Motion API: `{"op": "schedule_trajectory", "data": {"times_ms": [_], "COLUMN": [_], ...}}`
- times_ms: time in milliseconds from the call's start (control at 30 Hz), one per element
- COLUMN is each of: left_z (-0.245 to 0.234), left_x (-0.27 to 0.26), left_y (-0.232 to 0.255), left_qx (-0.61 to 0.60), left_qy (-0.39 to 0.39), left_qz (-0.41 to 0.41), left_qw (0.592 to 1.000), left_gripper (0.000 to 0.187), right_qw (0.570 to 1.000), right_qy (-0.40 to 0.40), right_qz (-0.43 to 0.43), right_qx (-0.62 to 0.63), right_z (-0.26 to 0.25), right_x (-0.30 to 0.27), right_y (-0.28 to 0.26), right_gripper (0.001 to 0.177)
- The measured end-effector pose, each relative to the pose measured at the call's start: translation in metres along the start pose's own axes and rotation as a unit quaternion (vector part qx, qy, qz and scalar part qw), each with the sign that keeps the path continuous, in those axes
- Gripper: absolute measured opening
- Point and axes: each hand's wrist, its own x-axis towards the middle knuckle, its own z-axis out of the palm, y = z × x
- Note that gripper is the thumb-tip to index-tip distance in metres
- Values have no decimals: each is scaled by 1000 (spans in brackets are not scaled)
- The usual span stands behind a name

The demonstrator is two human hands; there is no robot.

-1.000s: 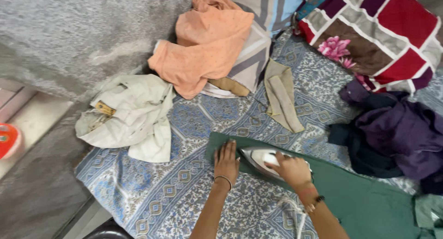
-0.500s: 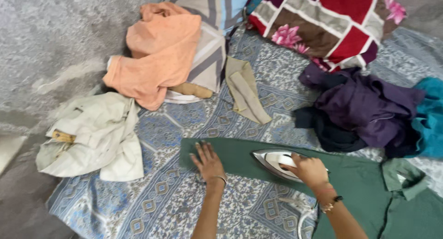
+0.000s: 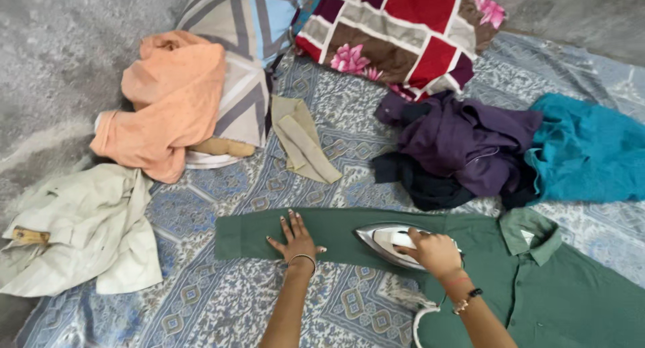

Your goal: The person irons a green long-sleeved shirt on a patterned bedsheet. They smooth the shirt, iron the sleeves and body, fold the sleeves inward, and continue ironing the folded sections. The shirt remains on the bed throughout the process.

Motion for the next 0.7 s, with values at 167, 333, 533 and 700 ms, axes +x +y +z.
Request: {"op": "schedule_trajectory", "data": {"times_ms": [167, 333, 533, 700], "left_z": [9, 38, 67, 83], "left_x": [-5, -43, -98, -116], "left_y": [14, 71, 161, 245], "left_qx": [41, 93, -54, -7], "left_qy": [20, 251, 169, 71], "left_qz": [-6, 218, 383, 465], "left_qw": [999, 938, 907, 883], "left_gripper": [123, 79, 64, 57], "right_qw": [996, 996, 919, 865], "right_qy": [86, 39, 70, 78], "right_qz": [-6, 66, 370, 456], "right_qx": [19, 43, 117, 196], "right_z": [4, -14, -15, 16], "right_x": [31, 13, -109, -188], "right_y": [16, 7, 22, 48], "right_gripper": [56, 53, 53, 43]}}
